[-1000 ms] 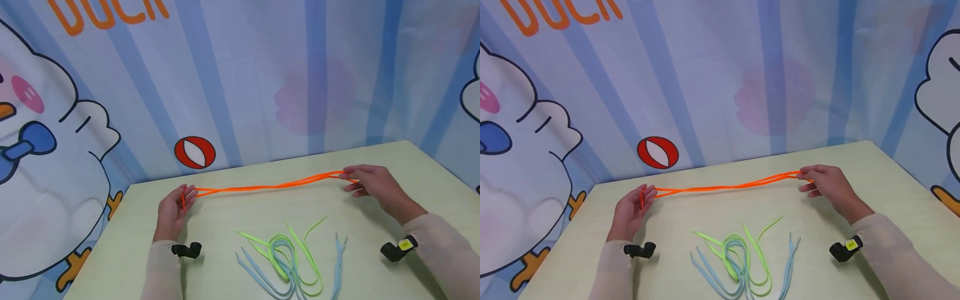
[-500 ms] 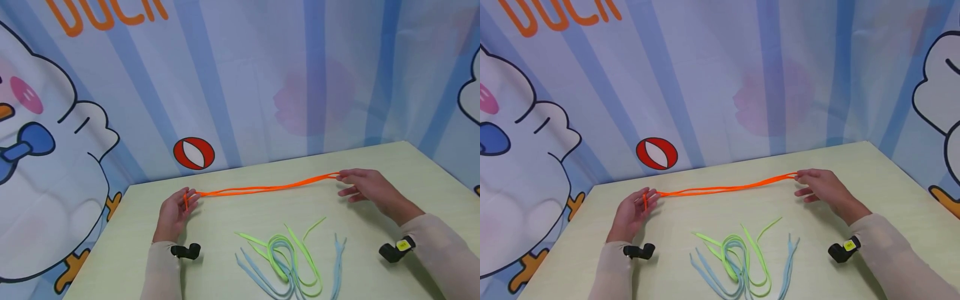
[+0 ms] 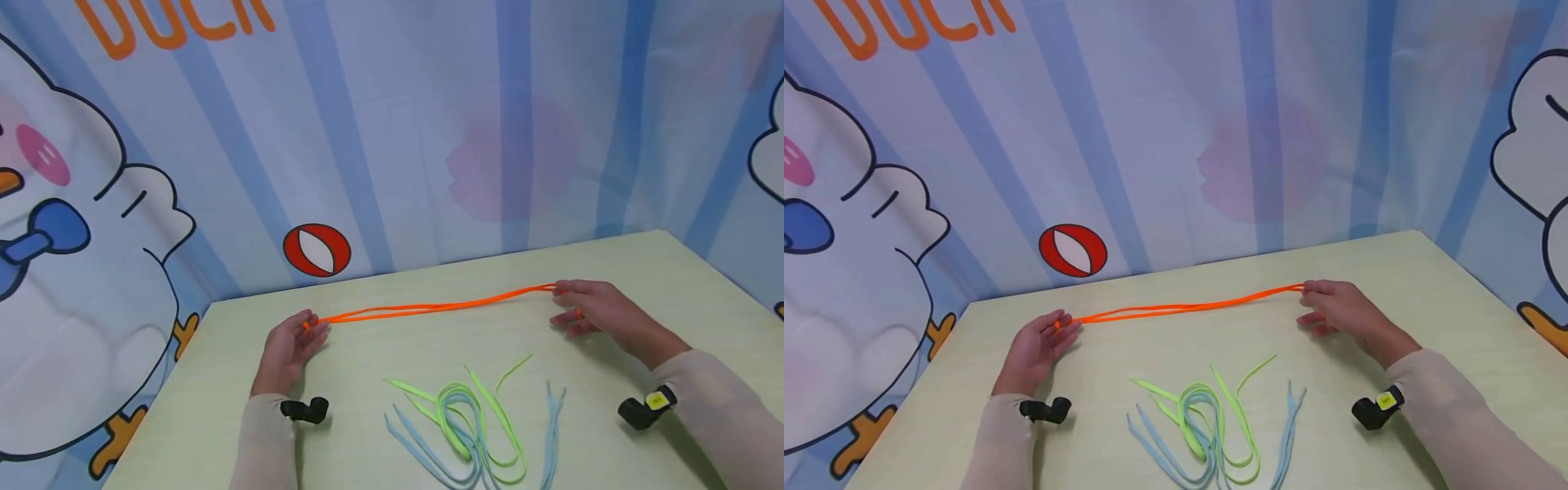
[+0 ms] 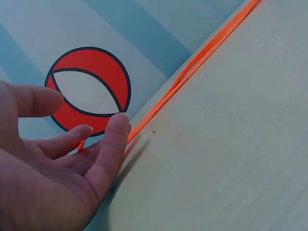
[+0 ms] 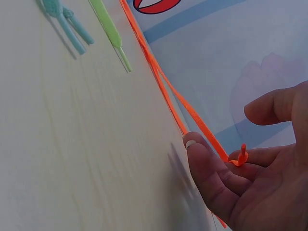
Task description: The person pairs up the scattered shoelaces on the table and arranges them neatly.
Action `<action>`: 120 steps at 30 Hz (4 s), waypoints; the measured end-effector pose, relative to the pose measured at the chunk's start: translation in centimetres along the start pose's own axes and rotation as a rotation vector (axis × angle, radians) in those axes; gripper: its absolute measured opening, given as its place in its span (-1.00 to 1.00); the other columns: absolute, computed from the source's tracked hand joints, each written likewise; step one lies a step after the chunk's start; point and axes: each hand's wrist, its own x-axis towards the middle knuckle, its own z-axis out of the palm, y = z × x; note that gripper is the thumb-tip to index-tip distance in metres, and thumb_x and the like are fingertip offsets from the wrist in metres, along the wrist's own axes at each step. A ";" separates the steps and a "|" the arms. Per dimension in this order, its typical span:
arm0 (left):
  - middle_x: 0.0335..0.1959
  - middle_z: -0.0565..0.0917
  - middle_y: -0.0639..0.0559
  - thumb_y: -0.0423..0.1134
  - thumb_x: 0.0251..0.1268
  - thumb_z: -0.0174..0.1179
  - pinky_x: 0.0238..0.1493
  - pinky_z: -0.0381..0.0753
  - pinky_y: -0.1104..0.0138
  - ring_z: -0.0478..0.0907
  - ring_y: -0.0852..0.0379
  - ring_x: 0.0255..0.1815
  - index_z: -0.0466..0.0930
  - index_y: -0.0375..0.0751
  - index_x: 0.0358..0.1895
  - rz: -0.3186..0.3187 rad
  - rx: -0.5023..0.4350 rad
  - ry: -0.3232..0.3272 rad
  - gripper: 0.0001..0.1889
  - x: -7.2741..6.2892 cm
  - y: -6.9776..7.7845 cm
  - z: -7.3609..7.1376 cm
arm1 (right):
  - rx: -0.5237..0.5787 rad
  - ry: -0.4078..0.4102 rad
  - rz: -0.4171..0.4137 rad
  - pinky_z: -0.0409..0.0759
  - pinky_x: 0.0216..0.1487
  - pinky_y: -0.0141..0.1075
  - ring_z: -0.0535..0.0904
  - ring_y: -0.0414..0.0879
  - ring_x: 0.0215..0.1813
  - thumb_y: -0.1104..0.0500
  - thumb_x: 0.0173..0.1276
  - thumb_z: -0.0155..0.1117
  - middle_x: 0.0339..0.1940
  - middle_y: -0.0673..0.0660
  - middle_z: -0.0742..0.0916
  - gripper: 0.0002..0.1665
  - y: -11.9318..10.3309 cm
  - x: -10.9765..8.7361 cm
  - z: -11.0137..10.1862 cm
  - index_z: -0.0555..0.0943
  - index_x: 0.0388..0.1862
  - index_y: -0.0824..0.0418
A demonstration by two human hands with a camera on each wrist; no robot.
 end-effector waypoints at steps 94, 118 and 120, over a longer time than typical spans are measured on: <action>0.38 0.40 -0.17 -0.18 0.57 -0.05 0.21 0.53 0.25 0.41 -0.04 0.33 0.30 -0.28 0.45 0.039 0.028 0.048 -0.51 0.1 0.1 -0.5 | 0.295 0.329 -0.273 0.64 -0.12 -0.43 0.72 -0.29 -0.10 0.06 0.60 0.02 -0.05 -0.18 0.66 -0.61 2.1 0.2 -2.0 0.53 0.15 0.33; 0.21 0.57 -0.25 -0.10 0.54 0.04 0.08 0.61 0.27 0.59 -0.12 0.16 0.45 -0.25 0.29 0.092 0.285 -0.043 -0.58 -1.0 0.1 2.3 | 0.041 0.160 -0.237 0.69 -0.09 -0.24 0.70 0.01 -0.04 0.06 0.60 0.01 0.13 0.38 0.57 -0.55 -0.5 -0.5 1.8 0.50 0.15 0.44; 0.18 0.59 -0.25 -0.10 0.54 0.03 0.08 0.61 0.26 0.60 -0.11 0.13 0.46 -0.26 0.28 0.104 0.326 -0.044 -0.59 -1.3 -0.1 2.5 | 0.028 0.134 -0.246 0.69 -0.09 -0.20 0.70 0.06 -0.03 0.09 0.59 0.03 0.12 0.38 0.59 -0.58 -0.7 -0.5 2.4 0.52 0.13 0.43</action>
